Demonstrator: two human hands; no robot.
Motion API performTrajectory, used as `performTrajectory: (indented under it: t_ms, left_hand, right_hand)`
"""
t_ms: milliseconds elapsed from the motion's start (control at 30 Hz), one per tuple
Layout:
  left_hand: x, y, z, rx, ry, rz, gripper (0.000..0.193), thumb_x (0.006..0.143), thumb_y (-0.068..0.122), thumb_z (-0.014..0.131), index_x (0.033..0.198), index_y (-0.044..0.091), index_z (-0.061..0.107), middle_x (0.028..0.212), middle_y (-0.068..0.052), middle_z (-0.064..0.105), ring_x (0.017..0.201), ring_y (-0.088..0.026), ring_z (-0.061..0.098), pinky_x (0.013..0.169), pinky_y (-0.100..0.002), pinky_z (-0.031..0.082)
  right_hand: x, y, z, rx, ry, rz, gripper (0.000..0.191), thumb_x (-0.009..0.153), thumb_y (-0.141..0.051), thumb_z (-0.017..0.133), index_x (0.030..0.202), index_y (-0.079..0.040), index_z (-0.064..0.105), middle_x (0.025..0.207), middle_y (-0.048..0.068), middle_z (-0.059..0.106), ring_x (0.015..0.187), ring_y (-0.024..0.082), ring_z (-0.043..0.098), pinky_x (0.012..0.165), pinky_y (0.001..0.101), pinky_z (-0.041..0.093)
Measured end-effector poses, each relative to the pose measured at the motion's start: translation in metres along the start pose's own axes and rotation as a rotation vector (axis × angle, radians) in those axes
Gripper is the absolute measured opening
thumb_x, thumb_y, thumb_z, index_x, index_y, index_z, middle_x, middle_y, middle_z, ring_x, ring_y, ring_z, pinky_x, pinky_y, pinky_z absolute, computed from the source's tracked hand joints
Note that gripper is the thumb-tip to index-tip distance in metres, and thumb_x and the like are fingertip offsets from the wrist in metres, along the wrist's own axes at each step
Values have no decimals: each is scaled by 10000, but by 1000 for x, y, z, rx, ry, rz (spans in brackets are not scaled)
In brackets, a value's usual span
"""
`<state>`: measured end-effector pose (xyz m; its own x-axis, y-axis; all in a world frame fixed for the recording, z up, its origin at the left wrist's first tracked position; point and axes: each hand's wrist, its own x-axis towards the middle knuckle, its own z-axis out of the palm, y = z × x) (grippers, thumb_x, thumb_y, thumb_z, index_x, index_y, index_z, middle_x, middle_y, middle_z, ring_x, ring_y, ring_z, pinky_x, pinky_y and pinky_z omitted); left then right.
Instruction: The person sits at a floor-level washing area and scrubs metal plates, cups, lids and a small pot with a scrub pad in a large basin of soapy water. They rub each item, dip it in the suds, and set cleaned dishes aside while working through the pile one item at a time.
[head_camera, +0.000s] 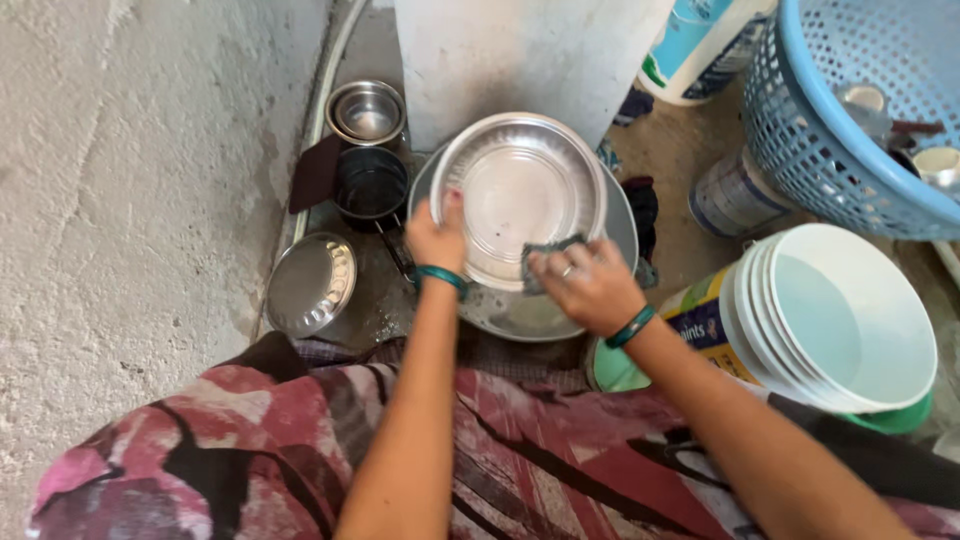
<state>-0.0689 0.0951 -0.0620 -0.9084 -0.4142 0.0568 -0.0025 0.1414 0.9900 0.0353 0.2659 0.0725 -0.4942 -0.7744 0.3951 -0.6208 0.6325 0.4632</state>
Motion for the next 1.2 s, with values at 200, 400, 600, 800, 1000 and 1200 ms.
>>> performTrajectory:
  t_ms: [200, 400, 600, 800, 1000, 1200]
  left_hand:
    - [-36, 15, -2, -193, 230, 281, 279, 981, 212, 608, 1181, 24, 656, 984, -205, 735, 876, -292, 725, 797, -405, 560]
    - [-44, 38, -40, -130, 168, 141, 229, 1022, 278, 586, 1059, 61, 648, 867, -174, 733, 759, -330, 741, 703, -423, 563]
    - [-71, 69, -23, 12, -67, 255, 225, 1015, 274, 632, 1016, 49, 652, 796, -228, 663, 709, -409, 650, 631, -453, 521]
    - [-46, 77, -47, 83, 101, 23, 250, 1049, 318, 577, 1049, 77, 645, 748, -211, 689, 638, -377, 682, 626, -465, 497]
    - [-48, 77, -29, 93, 74, 340, 246, 1048, 292, 597, 1014, 63, 682, 772, -223, 678, 695, -408, 676, 603, -449, 516]
    - [-71, 103, -11, 37, -77, 248, 267, 1030, 298, 545, 1001, 67, 676, 698, -199, 681, 624, -350, 703, 566, -443, 495]
  right_hand:
    - [-7, -33, -8, 147, -128, 101, 372, 929, -176, 636, 1278, -51, 659, 1098, 54, 653, 1024, 216, 617, 871, 412, 508]
    - [-27, -4, 0, 239, -182, 24, 638, 829, -519, 704, 1358, -180, 597, 1168, 65, 630, 1098, 268, 594, 908, 503, 501]
    - [-16, 21, 4, 298, -51, 466, 579, 912, -339, 696, 1447, -151, 582, 1337, 155, 606, 1204, 344, 589, 1008, 521, 476]
    - [-17, -8, 25, 516, -50, 324, 554, 866, -145, 713, 1387, -316, 632, 1250, 45, 675, 1132, 310, 661, 920, 432, 580]
    - [-36, 24, 32, 300, -86, 410, 469, 947, -186, 749, 1399, -174, 623, 1277, 109, 659, 1085, 362, 636, 869, 483, 549]
    - [-15, 20, 32, 371, 156, 316, 453, 895, -267, 716, 1328, -280, 584, 1317, 41, 651, 1207, 325, 602, 1042, 534, 500]
